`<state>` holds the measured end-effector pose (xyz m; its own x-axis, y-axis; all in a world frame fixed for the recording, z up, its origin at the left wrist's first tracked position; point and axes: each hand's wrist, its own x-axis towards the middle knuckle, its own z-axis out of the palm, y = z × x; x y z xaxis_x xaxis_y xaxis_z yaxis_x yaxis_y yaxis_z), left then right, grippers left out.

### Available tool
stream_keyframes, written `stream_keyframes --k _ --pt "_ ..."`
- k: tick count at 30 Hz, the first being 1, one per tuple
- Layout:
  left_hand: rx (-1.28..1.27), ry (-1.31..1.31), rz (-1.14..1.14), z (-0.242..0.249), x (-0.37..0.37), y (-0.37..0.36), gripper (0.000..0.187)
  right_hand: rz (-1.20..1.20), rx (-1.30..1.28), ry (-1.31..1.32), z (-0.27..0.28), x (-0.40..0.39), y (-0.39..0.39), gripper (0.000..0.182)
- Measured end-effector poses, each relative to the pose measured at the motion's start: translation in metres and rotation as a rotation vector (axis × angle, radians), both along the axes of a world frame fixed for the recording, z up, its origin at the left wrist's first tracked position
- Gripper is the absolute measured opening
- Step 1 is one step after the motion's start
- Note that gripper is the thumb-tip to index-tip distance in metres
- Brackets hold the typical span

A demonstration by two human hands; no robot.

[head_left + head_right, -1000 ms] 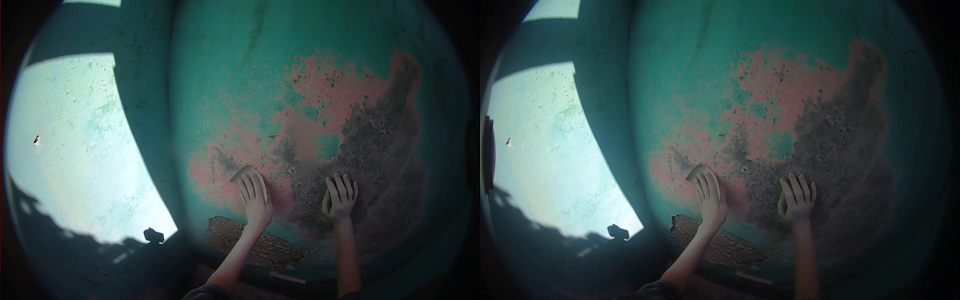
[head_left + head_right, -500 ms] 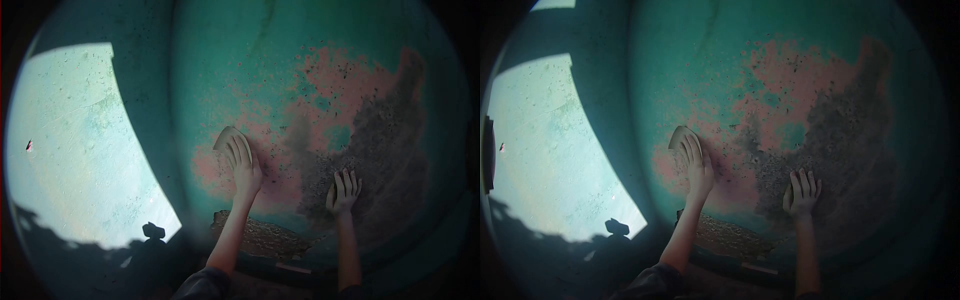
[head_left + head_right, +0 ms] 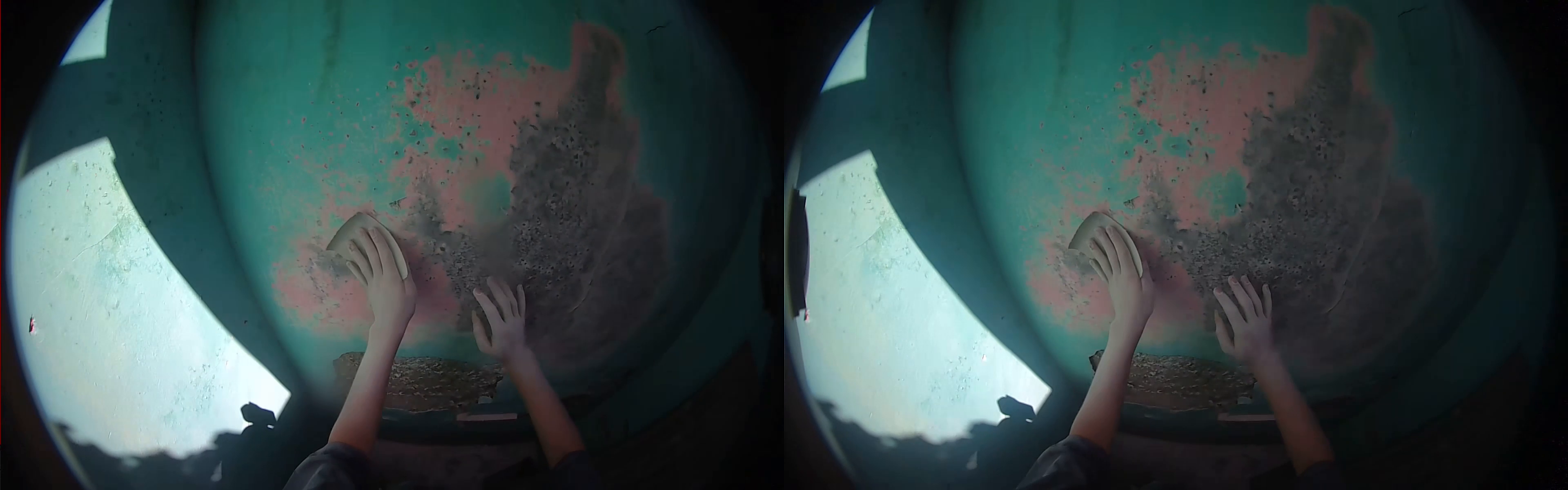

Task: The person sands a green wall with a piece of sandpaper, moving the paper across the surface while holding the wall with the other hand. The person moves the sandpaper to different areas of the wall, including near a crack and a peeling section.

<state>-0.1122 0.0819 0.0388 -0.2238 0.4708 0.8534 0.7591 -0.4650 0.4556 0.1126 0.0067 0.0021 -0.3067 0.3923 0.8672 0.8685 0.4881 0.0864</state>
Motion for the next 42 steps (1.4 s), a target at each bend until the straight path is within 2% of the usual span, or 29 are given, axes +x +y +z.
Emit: stream_keyframes --k 1,2,4,5,8,11,13,16,20,21,22,24,26,27,28,30,32,34,36,38,40,42 --pt "-0.055 0.120 -0.008 -0.012 0.017 -0.005 0.078 0.037 0.013 0.008 0.006 -0.007 -0.004 0.059" --pt "-0.058 0.127 -0.019 -0.027 0.027 -0.015 0.078 0.026 0.010 0.015 0.011 -0.012 -0.009 0.059" --pt "-0.034 0.605 -0.295 -0.043 0.040 -0.033 0.081 0.031 -0.014 -0.167 0.022 -0.020 -0.017 0.063" --pt "-0.028 0.613 -0.304 -0.045 0.043 -0.030 0.081 0.036 -0.081 -0.195 0.026 -0.023 -0.019 0.069" --pt "-0.116 0.529 -0.356 -0.033 0.045 -0.029 0.082 0.047 -0.205 -0.112 0.024 -0.025 -0.014 0.075" --pt "-0.085 0.494 -0.454 -0.026 0.039 -0.027 0.084 -0.052 -0.144 -0.009 0.021 -0.034 -0.010 0.079" --pt "0.002 0.342 -0.689 -0.018 0.027 -0.036 0.086 -0.155 -0.133 -0.027 0.018 -0.040 -0.010 0.079" --pt "0.035 0.279 -0.856 -0.015 0.016 -0.041 0.089 -0.339 -0.075 -0.066 0.011 -0.049 -0.008 0.080" --pt "0.061 0.215 -0.960 -0.017 0.016 -0.039 0.076 -0.348 -0.084 0.046 0.015 -0.053 -0.012 0.080" --pt "0.056 0.142 -0.962 -0.014 0.019 -0.043 0.063 -0.359 -0.030 0.070 0.013 -0.052 -0.009 0.081" --pt "0.059 0.158 -0.985 -0.011 0.020 -0.047 0.063 -0.369 0.024 0.092 0.011 -0.049 -0.007 0.081" --pt "0.039 0.170 -0.902 -0.004 0.020 -0.053 0.059 -0.382 0.028 0.142 0.008 -0.038 -0.009 0.085" --pt "0.043 0.191 -0.879 -0.003 0.027 -0.052 0.056 -0.581 -0.039 0.366 0.008 -0.022 -0.015 0.080" --pt "0.053 0.292 -0.749 0.001 0.029 -0.054 0.056 -0.634 -0.016 0.461 0.001 -0.017 -0.013 0.077" --pt "0.064 0.387 -0.614 0.004 0.032 -0.054 0.057 -0.643 -0.017 0.466 -0.007 -0.015 -0.010 0.077" --pt "0.045 0.433 -0.556 0.008 0.044 -0.050 0.061 -0.535 -0.070 0.209 -0.022 -0.017 -0.011 0.078" --pt "0.033 0.487 -0.499 0.008 0.052 -0.046 0.065 -0.507 -0.118 0.205 -0.019 0.001 -0.008 0.076" --pt "-0.055 0.556 -0.384 0.006 0.060 -0.043 0.072 -0.516 0.020 0.707 -0.002 0.021 -0.005 0.070" --pt "-0.100 0.580 -0.352 0.002 0.068 -0.040 0.075 -0.529 0.069 0.648 -0.008 0.030 -0.003 0.070" --pt "-0.137 0.619 -0.325 -0.003 0.070 -0.034 0.077 -0.489 -0.022 0.072 -0.026 0.041 -0.006 0.077" --pt "-0.149 0.645 -0.252 -0.010 0.073 -0.026 0.079 -0.515 -0.038 0.146 -0.017 0.055 -0.008 0.076" --pt "-0.136 0.659 -0.248 -0.017 0.078 -0.019 0.081 -0.598 0.095 0.568 -0.011 0.061 -0.003 0.065"
